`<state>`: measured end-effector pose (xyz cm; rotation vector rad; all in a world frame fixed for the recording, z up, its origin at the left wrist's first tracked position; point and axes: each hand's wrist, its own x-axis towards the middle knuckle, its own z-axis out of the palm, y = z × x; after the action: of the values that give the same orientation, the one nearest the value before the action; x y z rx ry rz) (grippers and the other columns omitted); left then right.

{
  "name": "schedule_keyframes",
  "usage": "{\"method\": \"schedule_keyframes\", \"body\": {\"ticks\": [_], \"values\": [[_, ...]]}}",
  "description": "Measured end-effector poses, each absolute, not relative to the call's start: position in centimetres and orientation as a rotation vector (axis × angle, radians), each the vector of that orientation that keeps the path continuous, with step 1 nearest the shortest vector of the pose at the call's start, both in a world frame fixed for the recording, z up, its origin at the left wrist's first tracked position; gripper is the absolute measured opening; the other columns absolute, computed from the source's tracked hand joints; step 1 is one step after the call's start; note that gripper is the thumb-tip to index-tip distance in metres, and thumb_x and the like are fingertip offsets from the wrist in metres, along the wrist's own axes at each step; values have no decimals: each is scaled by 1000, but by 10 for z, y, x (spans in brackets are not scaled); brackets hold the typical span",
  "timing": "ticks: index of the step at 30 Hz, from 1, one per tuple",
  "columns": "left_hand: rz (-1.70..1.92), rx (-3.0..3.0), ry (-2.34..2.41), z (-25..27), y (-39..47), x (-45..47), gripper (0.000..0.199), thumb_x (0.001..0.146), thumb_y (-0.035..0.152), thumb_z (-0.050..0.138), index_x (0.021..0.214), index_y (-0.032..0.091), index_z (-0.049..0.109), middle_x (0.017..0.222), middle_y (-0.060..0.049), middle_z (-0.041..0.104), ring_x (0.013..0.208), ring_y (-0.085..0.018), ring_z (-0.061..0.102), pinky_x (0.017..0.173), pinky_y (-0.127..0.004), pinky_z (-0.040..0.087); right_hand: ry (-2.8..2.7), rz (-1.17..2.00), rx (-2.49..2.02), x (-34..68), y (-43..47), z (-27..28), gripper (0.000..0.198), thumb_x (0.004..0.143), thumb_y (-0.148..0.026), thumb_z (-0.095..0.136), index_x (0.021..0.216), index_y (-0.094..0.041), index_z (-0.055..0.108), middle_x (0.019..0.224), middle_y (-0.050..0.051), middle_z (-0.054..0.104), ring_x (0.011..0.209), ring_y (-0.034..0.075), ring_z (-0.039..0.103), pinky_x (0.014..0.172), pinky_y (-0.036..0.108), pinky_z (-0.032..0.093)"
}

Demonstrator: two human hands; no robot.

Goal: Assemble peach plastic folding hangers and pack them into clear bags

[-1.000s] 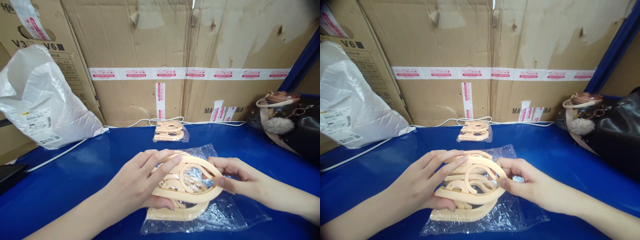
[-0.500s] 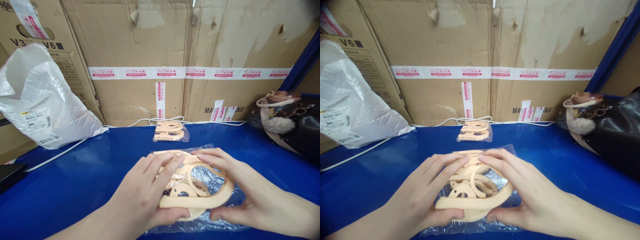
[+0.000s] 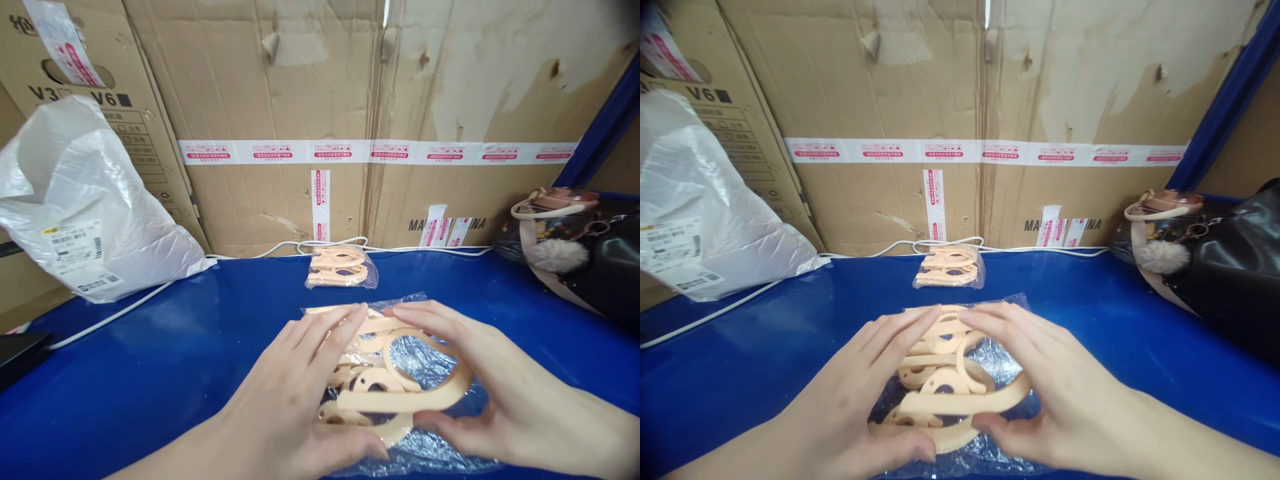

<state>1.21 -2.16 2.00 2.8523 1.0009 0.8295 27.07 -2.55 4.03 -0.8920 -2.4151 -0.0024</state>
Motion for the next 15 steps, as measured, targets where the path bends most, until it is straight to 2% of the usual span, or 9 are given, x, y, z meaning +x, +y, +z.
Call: {"method": "schedule_keyframes", "body": {"ticks": [2,6,8,12,15], "values": [[750,2703,1099,25,-18,7,96,78,69,56,150,27,9,153,-9,28,135,-30,34,107,-47,36,-2361,59,-966,282,-15,46,76,75,-36,69,139,-29,29,135,9,53,118,29,56,98,40,49],[558,2496,1205,30,-3,-8,84,84,63,52,150,29,13,158,-4,15,143,-28,18,115,-48,22,-2265,183,-1157,321,11,70,72,76,-38,68,138,-27,34,135,10,52,121,31,53,97,41,50],[433,2486,1183,29,4,-15,82,86,61,52,150,29,13,159,-3,12,144,-28,15,116,-48,21,-2269,266,-1254,342,20,81,70,75,-40,69,136,-28,37,136,9,52,124,32,51,93,36,53],[312,2531,1103,22,11,-20,85,83,62,55,151,30,14,159,-3,10,144,-31,12,115,-51,21,-2355,475,-1432,369,24,90,72,74,-38,72,138,-32,39,129,6,59,116,31,58,88,31,56],[246,2550,1098,17,11,-20,87,82,65,54,151,30,14,158,-3,9,144,-31,10,115,-51,19,-2412,734,-1465,368,20,83,77,74,-35,71,142,-34,36,138,6,52,109,32,62,78,29,60]]}}
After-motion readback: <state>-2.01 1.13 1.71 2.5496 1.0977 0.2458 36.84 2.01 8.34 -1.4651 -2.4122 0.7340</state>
